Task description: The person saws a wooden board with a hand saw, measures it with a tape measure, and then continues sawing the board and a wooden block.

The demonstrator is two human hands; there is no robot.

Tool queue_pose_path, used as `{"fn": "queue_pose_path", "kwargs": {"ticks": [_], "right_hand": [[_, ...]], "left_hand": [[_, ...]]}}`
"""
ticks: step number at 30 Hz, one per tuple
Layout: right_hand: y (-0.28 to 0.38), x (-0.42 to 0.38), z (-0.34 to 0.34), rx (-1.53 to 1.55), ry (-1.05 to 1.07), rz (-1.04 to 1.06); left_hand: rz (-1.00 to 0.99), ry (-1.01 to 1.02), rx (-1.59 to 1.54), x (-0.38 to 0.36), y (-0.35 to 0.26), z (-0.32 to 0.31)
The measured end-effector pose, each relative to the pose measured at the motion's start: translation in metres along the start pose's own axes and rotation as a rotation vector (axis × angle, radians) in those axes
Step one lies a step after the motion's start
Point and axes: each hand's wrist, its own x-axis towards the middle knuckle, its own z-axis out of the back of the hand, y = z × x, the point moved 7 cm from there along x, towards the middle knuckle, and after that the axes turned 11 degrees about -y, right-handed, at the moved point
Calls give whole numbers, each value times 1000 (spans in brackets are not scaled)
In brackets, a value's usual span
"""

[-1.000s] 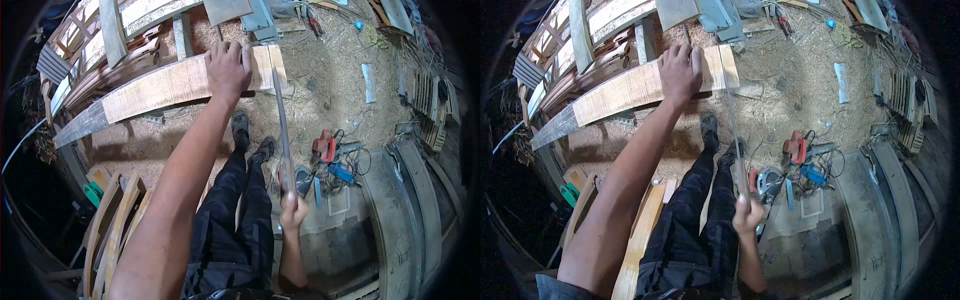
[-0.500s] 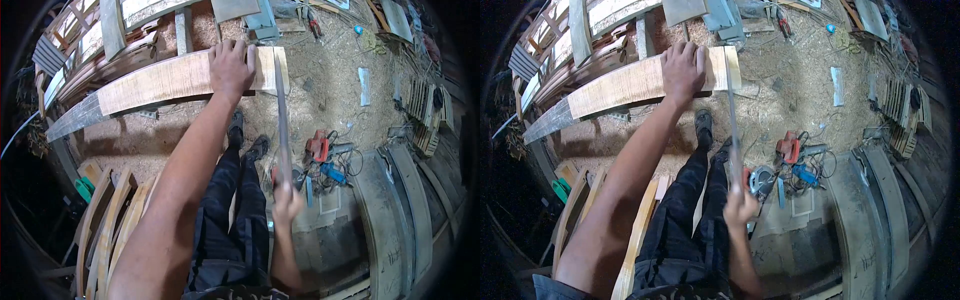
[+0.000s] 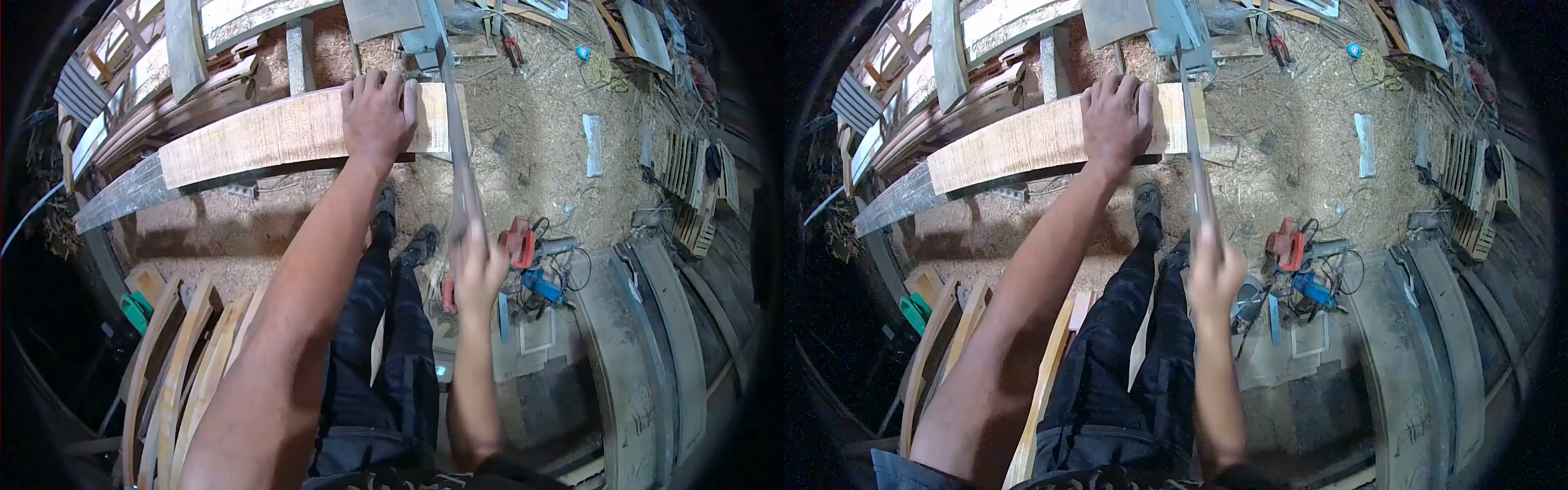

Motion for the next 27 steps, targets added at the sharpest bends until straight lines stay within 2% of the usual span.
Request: {"fn": "queue_pose_path", "kwargs": {"ticks": [1,4,6,7,11,12,15,16,17,20,24,27], "right_hand": [[17,25,-21,2,26,31],[33,14,-21,-35,17,109],[0,-40,19,90,9,-75],[-7,-67,37,95,-19,-91],[-24,-69,30,143,-1,-124],[-10,-74,17,-39,-38,121],[-12,-99,-19,-7,-32,42],[-9,-104,-31,33,-1,59],[-7,-111,-41,70,32,70],[-9,-131,-82,39,143,172],[-21,-144,-121,90,180,145],[-22,-140,-112,85,156,83]], "left_hand": [[-5,-12,12,-4,0,1],[23,-16,-1,-4,1,2],[26,2,22,-4,0,0],[29,5,38,-3,2,0],[-28,-10,16,-8,7,-2],[-3,11,7,-6,8,2],[30,80,74,-10,49,3],[-6,13,30,-10,64,22],[14,78,35,-12,88,32],[-27,-11,83,-19,152,66],[48,-15,107,-11,180,77],[89,8,89,-17,184,77]]}}
